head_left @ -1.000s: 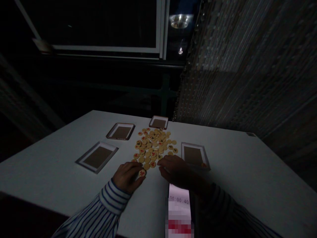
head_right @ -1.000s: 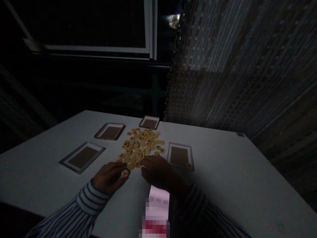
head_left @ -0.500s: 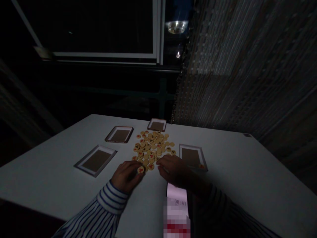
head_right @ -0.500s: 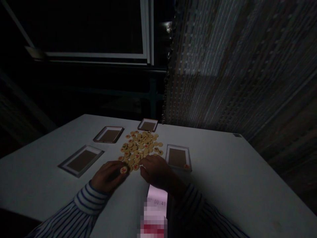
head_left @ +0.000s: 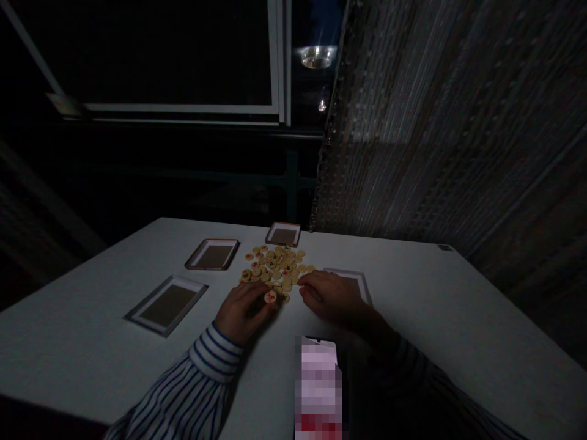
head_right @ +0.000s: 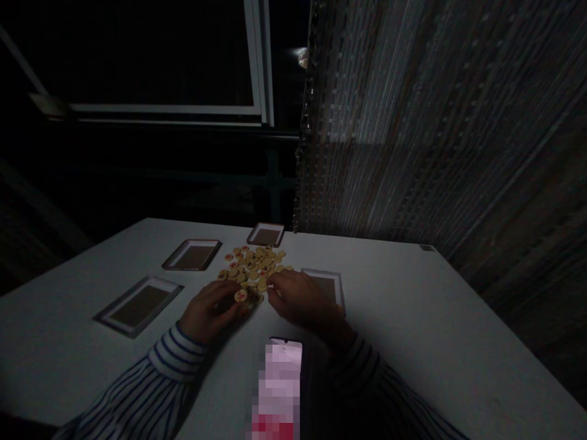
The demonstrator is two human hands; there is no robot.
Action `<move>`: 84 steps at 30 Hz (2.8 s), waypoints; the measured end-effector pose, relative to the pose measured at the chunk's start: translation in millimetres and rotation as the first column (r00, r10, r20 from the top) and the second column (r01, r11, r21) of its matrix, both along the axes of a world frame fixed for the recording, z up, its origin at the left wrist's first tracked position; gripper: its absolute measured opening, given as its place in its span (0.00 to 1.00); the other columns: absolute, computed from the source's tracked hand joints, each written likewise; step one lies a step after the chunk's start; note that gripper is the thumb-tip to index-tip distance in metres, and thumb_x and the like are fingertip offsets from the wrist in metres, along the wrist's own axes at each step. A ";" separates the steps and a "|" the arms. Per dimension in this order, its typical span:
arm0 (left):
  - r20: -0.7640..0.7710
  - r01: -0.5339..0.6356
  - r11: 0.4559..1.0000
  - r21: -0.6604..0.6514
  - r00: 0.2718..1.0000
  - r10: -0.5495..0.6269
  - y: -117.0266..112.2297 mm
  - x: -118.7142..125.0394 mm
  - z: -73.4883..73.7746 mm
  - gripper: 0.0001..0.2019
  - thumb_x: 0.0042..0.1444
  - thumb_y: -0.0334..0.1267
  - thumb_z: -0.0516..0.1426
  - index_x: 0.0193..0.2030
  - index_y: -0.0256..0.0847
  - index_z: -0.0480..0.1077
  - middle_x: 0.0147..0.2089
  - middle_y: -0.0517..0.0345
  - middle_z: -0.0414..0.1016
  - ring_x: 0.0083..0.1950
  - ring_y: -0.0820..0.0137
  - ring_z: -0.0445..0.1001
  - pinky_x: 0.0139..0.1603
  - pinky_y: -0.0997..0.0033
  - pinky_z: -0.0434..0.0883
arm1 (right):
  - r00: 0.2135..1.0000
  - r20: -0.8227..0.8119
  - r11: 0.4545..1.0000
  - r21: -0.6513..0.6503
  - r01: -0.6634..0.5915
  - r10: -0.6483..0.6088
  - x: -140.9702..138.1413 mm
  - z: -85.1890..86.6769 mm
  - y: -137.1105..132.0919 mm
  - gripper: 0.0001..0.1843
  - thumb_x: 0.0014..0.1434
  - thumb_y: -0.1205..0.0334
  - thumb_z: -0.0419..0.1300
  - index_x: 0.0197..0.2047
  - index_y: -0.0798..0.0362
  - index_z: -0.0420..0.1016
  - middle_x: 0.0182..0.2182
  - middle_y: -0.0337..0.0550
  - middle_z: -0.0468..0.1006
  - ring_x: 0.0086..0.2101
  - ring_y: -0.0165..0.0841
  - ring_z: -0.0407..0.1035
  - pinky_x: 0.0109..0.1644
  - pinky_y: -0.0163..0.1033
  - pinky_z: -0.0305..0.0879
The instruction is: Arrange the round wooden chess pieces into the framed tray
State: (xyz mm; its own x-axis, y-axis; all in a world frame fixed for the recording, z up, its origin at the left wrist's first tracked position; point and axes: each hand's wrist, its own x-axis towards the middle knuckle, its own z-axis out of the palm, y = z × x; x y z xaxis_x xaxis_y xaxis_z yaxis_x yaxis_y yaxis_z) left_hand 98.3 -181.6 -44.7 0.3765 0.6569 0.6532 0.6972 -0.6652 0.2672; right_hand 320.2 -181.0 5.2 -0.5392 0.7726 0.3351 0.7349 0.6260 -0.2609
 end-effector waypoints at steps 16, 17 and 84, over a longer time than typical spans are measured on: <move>0.119 0.069 0.991 -0.114 0.991 -0.056 27.8 65.5 13.8 0.09 0.51 0.36 0.55 0.40 0.40 0.68 0.39 0.53 0.73 0.42 0.65 0.70 0.44 0.61 0.68 | 0.986 -0.101 0.991 -0.023 0.132 -0.133 31.8 25.5 1.1 0.13 0.58 0.61 0.49 0.44 0.53 0.69 0.35 0.43 0.74 0.35 0.31 0.66 0.40 0.36 0.58; 0.138 0.078 0.989 -0.124 0.989 -0.060 30.5 69.2 13.7 0.09 0.50 0.36 0.55 0.40 0.40 0.68 0.39 0.53 0.73 0.43 0.65 0.70 0.44 0.61 0.67 | 0.986 -0.101 0.991 -0.027 0.131 -0.133 32.2 25.9 1.2 0.13 0.58 0.61 0.49 0.44 0.53 0.69 0.35 0.43 0.74 0.35 0.30 0.66 0.40 0.36 0.58; 0.844 0.525 0.674 -0.520 0.438 0.310 18.5 118.0 -1.1 0.13 0.38 0.38 0.64 0.30 0.36 0.67 0.27 0.60 0.74 0.30 0.74 0.73 0.34 0.75 0.69 | 0.966 -0.246 0.920 -0.392 -0.017 -0.086 62.1 0.1 19.5 0.12 0.55 0.62 0.52 0.42 0.51 0.72 0.34 0.39 0.76 0.33 0.28 0.68 0.37 0.33 0.61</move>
